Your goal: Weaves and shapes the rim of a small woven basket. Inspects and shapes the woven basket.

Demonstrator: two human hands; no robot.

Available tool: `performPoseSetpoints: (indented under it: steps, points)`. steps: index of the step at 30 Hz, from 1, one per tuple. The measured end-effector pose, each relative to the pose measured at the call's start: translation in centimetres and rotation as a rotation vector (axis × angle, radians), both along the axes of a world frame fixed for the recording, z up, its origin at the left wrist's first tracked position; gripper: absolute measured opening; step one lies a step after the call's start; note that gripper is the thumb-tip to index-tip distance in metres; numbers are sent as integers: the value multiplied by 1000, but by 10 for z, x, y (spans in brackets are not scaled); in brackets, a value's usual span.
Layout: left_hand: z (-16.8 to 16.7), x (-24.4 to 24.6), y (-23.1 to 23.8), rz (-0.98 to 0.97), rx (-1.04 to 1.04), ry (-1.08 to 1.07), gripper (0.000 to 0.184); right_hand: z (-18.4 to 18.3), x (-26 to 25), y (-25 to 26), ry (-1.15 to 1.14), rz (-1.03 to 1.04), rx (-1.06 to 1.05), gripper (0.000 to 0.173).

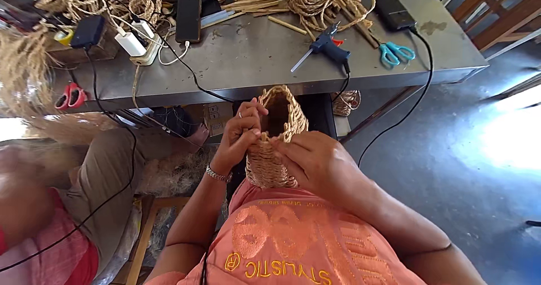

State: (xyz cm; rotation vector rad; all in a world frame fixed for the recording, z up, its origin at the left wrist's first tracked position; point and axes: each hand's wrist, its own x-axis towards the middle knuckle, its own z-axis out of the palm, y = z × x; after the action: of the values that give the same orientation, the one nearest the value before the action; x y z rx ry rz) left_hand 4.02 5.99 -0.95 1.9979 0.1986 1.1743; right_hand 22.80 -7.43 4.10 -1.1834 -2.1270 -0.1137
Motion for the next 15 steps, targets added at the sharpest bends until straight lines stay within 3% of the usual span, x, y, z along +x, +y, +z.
performPoseSetpoints:
  steps: [3,6,8,11,15]
  points:
    - [-27,-3,1,39,-173,-13,38,-14,2,15,20,31,-34,26]
    - [-26,-8,-9,124,-191,19,43,-14,-4,17,24,50,-30,25]
    - [-16,-9,-17,282,-57,108,51,-14,-3,17,29,47,-24,24]
    - [9,-10,-37,561,252,210,43,-16,1,17,52,27,-6,24]
    - [21,-7,-58,599,337,383,35,-28,2,18,153,39,14,26]
